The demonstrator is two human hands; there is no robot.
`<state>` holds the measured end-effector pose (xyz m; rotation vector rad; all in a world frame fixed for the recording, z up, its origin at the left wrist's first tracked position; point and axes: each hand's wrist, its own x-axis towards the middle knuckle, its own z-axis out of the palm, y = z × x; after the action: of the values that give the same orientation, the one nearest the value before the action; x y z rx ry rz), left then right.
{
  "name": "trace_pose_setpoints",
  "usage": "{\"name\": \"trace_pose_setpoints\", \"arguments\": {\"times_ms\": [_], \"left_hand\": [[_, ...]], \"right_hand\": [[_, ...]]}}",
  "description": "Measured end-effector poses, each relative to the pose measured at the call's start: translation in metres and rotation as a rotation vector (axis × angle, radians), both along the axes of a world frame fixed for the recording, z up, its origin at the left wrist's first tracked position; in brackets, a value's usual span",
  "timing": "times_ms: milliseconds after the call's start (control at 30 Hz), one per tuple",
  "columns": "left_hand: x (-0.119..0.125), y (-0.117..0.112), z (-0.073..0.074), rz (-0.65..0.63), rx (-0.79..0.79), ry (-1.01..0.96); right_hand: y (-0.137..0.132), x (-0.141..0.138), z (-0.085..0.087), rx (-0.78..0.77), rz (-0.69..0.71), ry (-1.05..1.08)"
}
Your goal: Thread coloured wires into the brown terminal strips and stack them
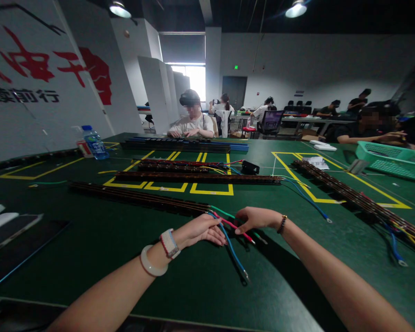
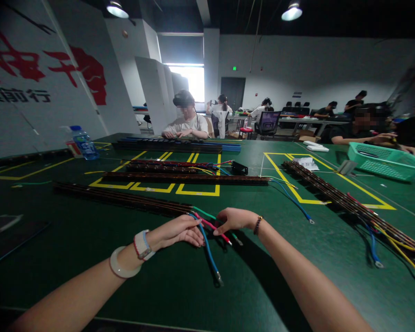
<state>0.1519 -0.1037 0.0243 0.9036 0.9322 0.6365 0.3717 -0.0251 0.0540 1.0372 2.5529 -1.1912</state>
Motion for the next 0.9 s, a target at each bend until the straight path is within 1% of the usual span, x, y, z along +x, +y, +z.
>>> {"name": "trace_pose_setpoints", "arguments": {"times_ms": [67,133,233,333,433,500,567,600,700,767,833,900], "left_hand": [[0.001,0.0,0.001,0.02,-0.042,-0.061],[0.002,-0.001,0.001,0.033,-0.094,-0.113],[0.004,-0.003,0.001,0.046,-0.127,-0.185],[0.006,-0.004,-0.001,0.034,-0.09,-0.263],[0.007,-0.005,-0.003,-0.011,-0.1,-0.3],[0.007,-0.005,-0.004,-0.014,-0.12,-0.309],[0.007,-0.005,-0.005,-0.001,-0.118,-0.307],[0.008,-0.005,-0.006,0.003,-0.107,-0.298],[0.009,-0.004,-0.007,0.006,-0.051,-0.244],[0.009,-0.004,-0.008,0.031,-0.024,-0.197],[0.01,-0.004,-0.009,0.068,-0.005,-0.159],[0.011,-0.004,-0.009,0.102,0.003,-0.171]], "right_hand": [[-0.005,-0.004,0.002,-0.006,0.051,0.014],[-0.014,-0.008,0.008,0.065,0.078,0.006],[-0.031,-0.016,0.018,0.281,0.073,-0.078],[-0.054,-0.026,0.024,0.536,0.011,-0.208],[-0.076,-0.038,0.023,0.759,-0.02,-0.327],[-0.086,-0.045,0.019,0.84,0.018,-0.369],[-0.091,-0.048,0.014,0.856,0.047,-0.382],[-0.092,-0.049,0.012,0.847,0.033,-0.383],[-0.089,-0.047,0.007,0.792,-0.082,-0.366],[-0.086,-0.045,0.007,0.779,-0.141,-0.355],[-0.084,-0.044,0.009,0.79,-0.159,-0.355],[-0.085,-0.044,0.013,0.812,-0.162,-0.357]]}}
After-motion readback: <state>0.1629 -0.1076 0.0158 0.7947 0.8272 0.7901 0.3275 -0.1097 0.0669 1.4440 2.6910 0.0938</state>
